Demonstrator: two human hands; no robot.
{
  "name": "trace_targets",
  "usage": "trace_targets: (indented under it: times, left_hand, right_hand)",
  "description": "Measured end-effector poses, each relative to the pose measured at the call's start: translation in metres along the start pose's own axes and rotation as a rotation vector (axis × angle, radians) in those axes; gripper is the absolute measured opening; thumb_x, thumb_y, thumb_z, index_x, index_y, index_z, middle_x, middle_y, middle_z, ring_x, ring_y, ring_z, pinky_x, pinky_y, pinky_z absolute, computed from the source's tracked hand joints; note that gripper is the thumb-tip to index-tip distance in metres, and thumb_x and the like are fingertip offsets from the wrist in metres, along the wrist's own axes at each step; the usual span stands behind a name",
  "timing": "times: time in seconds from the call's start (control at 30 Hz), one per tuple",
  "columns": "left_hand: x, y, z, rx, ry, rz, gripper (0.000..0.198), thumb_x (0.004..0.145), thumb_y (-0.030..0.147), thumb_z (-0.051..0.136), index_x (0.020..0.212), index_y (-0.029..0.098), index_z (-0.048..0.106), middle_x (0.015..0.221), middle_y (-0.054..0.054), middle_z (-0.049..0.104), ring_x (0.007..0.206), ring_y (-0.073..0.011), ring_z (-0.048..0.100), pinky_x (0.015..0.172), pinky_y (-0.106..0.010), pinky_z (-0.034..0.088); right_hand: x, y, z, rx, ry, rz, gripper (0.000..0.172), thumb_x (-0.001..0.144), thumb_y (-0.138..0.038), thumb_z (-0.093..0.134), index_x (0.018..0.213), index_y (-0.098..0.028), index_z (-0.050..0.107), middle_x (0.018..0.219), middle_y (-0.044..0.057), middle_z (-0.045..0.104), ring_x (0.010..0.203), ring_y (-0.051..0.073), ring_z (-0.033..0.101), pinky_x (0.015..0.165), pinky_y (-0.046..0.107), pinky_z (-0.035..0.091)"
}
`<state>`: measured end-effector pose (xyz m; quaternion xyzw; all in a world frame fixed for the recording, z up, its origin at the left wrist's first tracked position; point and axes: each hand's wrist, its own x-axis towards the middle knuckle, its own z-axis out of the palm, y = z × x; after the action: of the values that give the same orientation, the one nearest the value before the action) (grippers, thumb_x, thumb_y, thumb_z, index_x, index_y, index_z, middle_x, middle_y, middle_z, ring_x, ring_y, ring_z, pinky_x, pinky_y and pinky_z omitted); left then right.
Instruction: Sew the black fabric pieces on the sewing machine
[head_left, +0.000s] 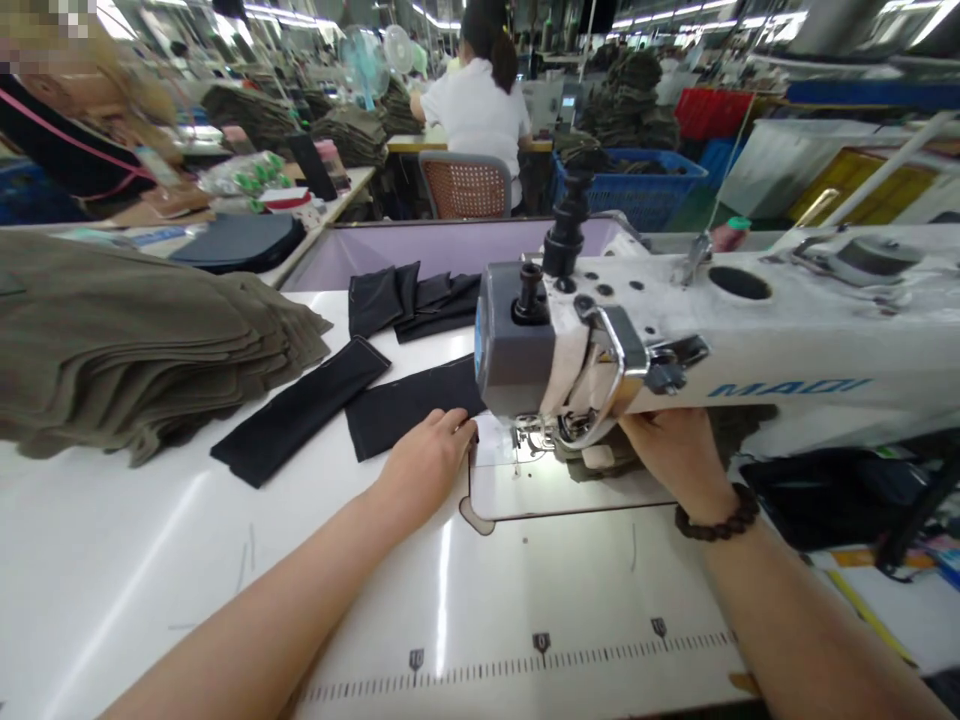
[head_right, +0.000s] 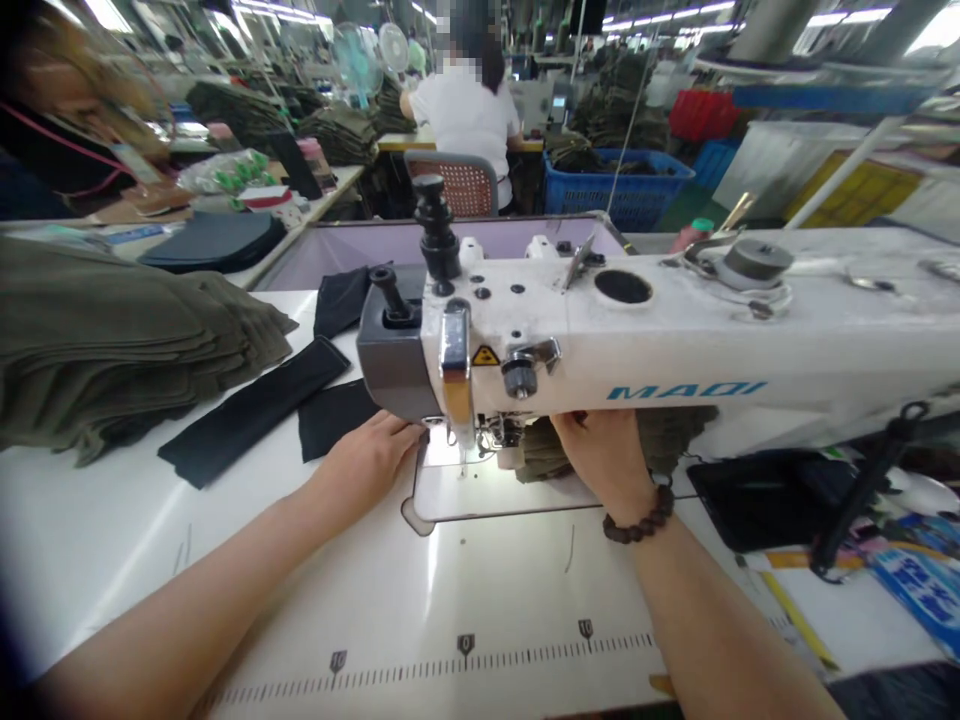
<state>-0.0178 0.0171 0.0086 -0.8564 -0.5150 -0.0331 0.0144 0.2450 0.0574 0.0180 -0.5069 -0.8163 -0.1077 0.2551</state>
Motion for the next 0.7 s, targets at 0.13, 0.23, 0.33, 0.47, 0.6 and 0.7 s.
trace_targets:
  times: [0.13, 0.23, 0.33, 0.47, 0.6, 0.7]
  left_hand:
    - [0.002, -0.007, -0.004, -0.003, -0.040, 0.001, 0.024, 0.086, 0.015, 0.042, 0.101, 0.011, 0.059, 0.104, -0.012, 0.058, 0.083, -0.0209, 0.055, 0.075, -0.034, 0.048]
    - [-0.006, -0.006, -0.008, -0.004, -0.053, 0.010, 0.030, 0.085, 0.015, 0.042, 0.112, 0.011, 0.054, 0.121, -0.014, 0.051, 0.093, -0.0232, 0.055, 0.080, -0.036, 0.047]
    - [-0.017, -0.002, -0.011, -0.017, -0.047, 0.002, 0.035, 0.084, 0.018, 0.041, 0.118, 0.014, 0.050, 0.128, -0.012, 0.046, 0.104, -0.0258, 0.052, 0.085, -0.040, 0.046]
    - [-0.029, 0.005, -0.014, -0.056, -0.013, 0.048, 0.035, 0.084, 0.022, 0.043, 0.116, 0.013, 0.053, 0.127, -0.011, 0.048, 0.106, -0.0260, 0.052, 0.089, -0.041, 0.045]
    - [-0.040, 0.016, -0.018, -0.109, 0.023, 0.113, 0.034, 0.086, 0.021, 0.038, 0.115, 0.013, 0.053, 0.125, -0.011, 0.050, 0.107, -0.0248, 0.052, 0.090, -0.040, 0.045]
    - [-0.047, 0.033, -0.020, -0.186, 0.077, 0.173, 0.035, 0.088, 0.022, 0.035, 0.120, 0.014, 0.048, 0.127, -0.011, 0.049, 0.109, -0.0229, 0.051, 0.091, -0.039, 0.045]
  right_hand:
    - [0.002, 0.002, 0.000, 0.142, 0.075, 0.161, 0.022, 0.077, -0.030, 0.048, 0.086, -0.018, 0.064, 0.093, 0.009, 0.067, 0.102, 0.030, 0.054, 0.092, 0.044, 0.037]
    - [0.002, 0.002, -0.007, 0.243, -0.039, 0.225, 0.018, 0.076, -0.030, 0.050, 0.073, -0.019, 0.064, 0.083, 0.005, 0.069, 0.091, 0.026, 0.060, 0.087, 0.037, 0.042]
    - [0.005, 0.002, -0.013, 0.260, -0.107, 0.262, 0.022, 0.079, -0.029, 0.050, 0.065, -0.018, 0.063, 0.072, 0.004, 0.069, 0.076, 0.021, 0.063, 0.077, 0.030, 0.046]
    - [0.008, 0.003, -0.020, 0.187, -0.123, 0.289, 0.017, 0.079, -0.026, 0.050, 0.079, -0.017, 0.065, 0.087, 0.007, 0.068, 0.088, 0.022, 0.060, 0.079, 0.030, 0.043]
    - [-0.007, 0.000, -0.045, 0.112, -0.181, 0.306, 0.026, 0.081, -0.027, 0.047, 0.060, -0.017, 0.060, 0.064, 0.006, 0.064, 0.066, 0.021, 0.060, 0.061, 0.028, 0.040]
    - [-0.039, -0.007, -0.075, 0.003, -0.232, 0.303, 0.026, 0.081, -0.025, 0.046, 0.056, -0.018, 0.053, 0.063, 0.005, 0.059, 0.060, 0.017, 0.055, 0.055, 0.027, 0.033]
